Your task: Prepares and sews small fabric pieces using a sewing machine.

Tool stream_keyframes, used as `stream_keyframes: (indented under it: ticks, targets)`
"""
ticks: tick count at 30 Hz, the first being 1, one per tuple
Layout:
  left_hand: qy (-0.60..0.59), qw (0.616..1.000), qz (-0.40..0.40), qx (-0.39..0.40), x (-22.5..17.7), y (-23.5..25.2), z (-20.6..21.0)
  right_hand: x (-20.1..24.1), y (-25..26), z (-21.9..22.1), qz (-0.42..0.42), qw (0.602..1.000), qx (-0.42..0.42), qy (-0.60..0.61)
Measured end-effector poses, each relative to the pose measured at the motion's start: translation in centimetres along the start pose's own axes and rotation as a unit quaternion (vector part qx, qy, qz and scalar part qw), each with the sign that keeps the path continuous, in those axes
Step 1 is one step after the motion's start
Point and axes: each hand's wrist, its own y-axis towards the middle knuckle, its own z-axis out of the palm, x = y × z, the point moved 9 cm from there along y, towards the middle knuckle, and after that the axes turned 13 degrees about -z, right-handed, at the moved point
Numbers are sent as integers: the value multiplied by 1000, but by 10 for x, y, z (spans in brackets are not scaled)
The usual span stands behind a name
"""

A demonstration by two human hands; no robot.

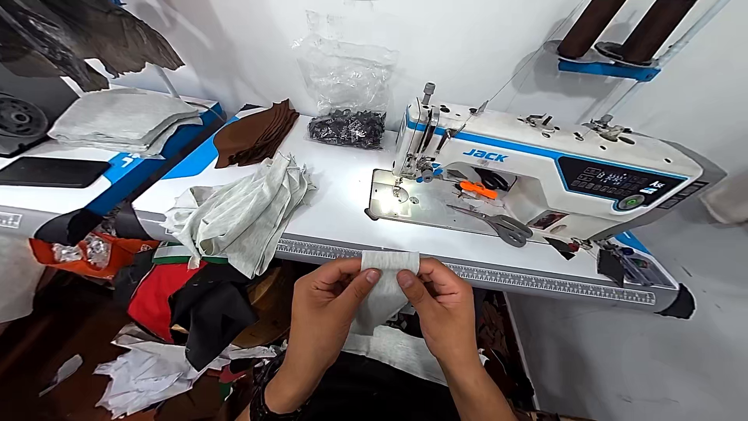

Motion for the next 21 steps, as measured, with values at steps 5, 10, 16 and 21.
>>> stream_keyframes:
  ticks: [5, 10, 16, 21]
  targets:
    - [-16, 1000, -7, 17, -2, 0, 3, 0, 0, 2, -14, 1000, 7, -11]
    - [23, 999, 26, 3, -11, 2, 0, 1, 1, 1, -14, 1000, 15, -13]
    - [24, 999, 25, 19, -12, 4, 2, 2, 2, 0, -18, 1000, 19, -17]
    - [8, 999, 23, 20, -14, 5, 4, 2, 3, 0, -18, 1000, 8, -14]
